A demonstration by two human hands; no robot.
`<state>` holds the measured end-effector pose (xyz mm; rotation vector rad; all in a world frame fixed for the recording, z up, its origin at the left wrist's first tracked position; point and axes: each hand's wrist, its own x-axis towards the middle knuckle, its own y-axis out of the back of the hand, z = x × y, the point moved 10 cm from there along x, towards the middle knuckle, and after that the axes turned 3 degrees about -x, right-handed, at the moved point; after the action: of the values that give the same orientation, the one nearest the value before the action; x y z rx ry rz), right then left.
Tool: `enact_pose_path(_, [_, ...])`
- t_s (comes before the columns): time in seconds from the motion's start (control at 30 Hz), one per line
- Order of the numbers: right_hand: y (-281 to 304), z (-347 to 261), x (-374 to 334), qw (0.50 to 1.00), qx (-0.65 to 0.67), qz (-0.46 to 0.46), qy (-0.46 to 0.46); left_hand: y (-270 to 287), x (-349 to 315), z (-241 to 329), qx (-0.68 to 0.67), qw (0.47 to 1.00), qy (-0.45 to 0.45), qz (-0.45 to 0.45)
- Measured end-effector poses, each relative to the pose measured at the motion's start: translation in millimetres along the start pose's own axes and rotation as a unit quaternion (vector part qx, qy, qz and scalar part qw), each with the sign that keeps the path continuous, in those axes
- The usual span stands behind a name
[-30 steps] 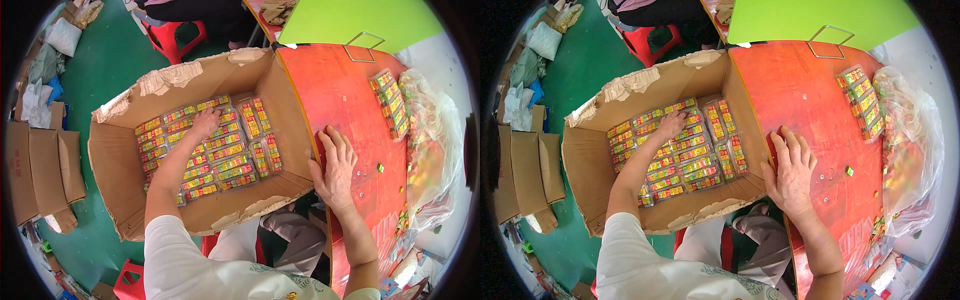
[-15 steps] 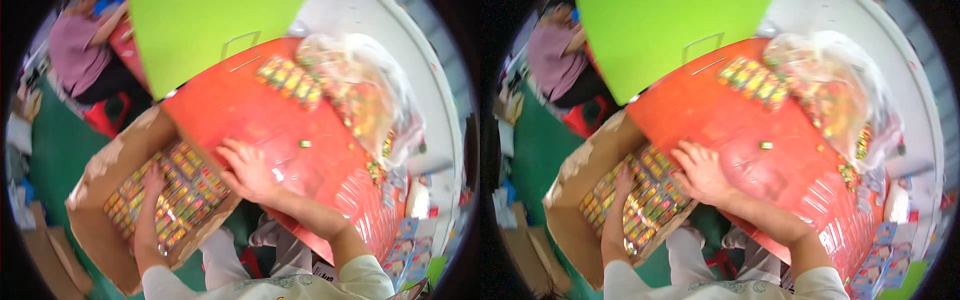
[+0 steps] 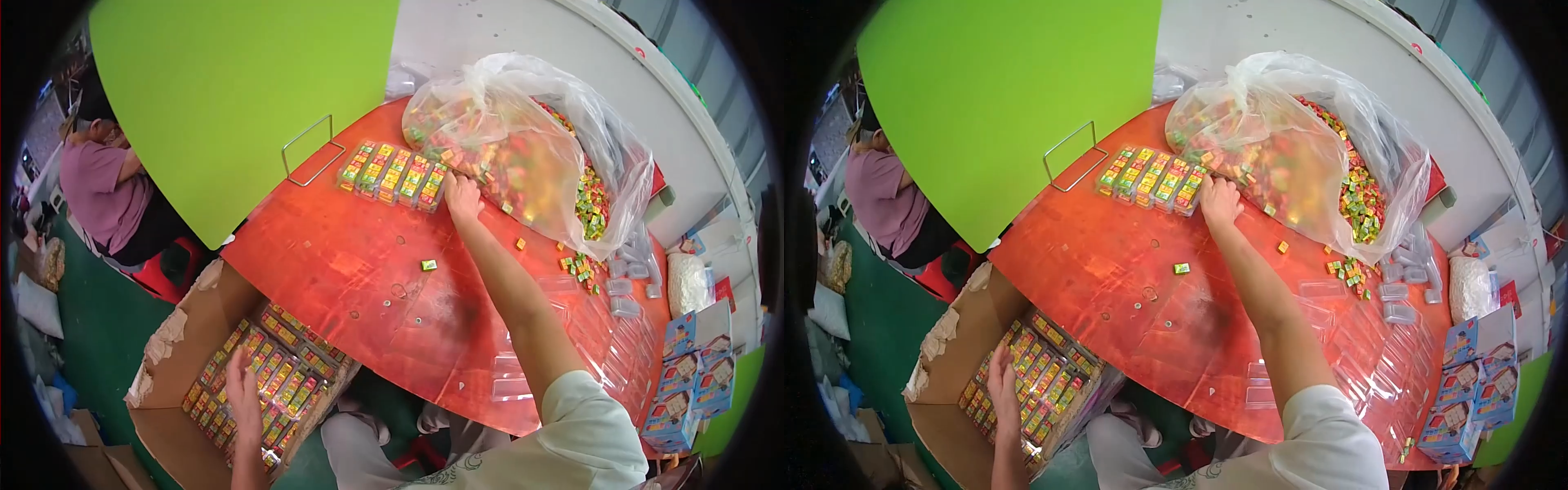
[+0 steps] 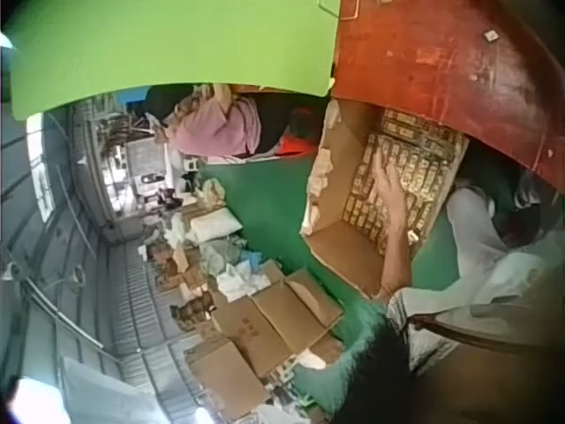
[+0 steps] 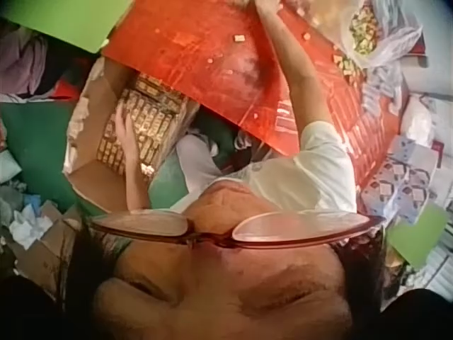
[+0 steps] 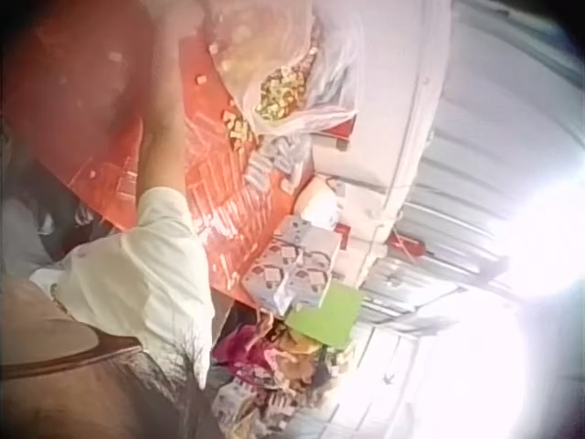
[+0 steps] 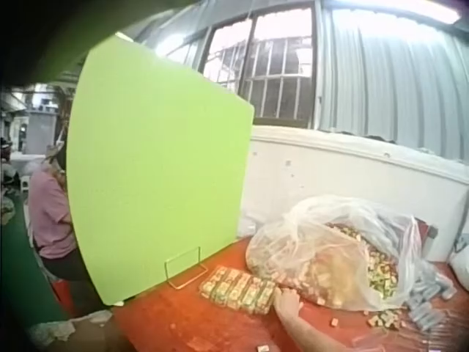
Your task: Pack small candy boxes into a larger cardboard shipping carton.
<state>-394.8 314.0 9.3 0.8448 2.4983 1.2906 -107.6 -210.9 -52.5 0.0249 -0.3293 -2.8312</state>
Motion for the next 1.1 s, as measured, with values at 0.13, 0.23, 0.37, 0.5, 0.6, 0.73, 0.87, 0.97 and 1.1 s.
enact_pose_path(0.13, [-9.1,-8.7,35.1,0.998,-0.055,-0.003,-0.016,-44.3,-24.9,49.5,-0.047,0.997,-0.003,-0.060])
enact_pose_path(0.23, [-16.0,-11.6,37.5,0.997,-0.074,0.021,-0.014,-70.2,-32.4,66.6,-0.033,0.995,-0.019,-0.093])
enact_pose_path(0.37, [-7.5,-13.1,31.0,0.992,-0.082,0.089,0.037,-123.2,-31.8,100.8,-0.063,0.984,-0.071,-0.152])
enact_pose_path(0.5, [-10.0,-19.0,8.7,0.991,-0.077,0.074,0.084,-151.6,-31.4,111.2,-0.121,0.980,-0.078,-0.140])
enact_pose_path(0.6, [-12.4,-21.6,-13.9,0.991,-0.072,0.054,0.102,-153.4,-31.5,121.7,-0.042,0.987,-0.134,-0.074])
enact_pose_path(0.73, [-10.9,-24.6,-48.5,0.989,-0.066,0.049,0.121,-156.9,-31.8,123.9,0.036,0.987,-0.157,-0.014])
enact_pose_path(0.87, [-6.4,-41.0,-92.7,0.983,-0.078,0.048,0.162,-139.9,-34.1,107.7,0.038,0.987,-0.124,0.096])
enact_pose_path(0.97, [-8.8,-54.4,-122.6,0.973,-0.100,0.061,0.198,-138.7,-39.9,82.6,-0.007,0.990,-0.077,0.114])
enact_pose_path(1.1, [-16.7,-77.2,-173.7,0.960,-0.105,0.054,0.255,-154.8,-43.1,46.7,-0.174,0.980,0.067,0.067])
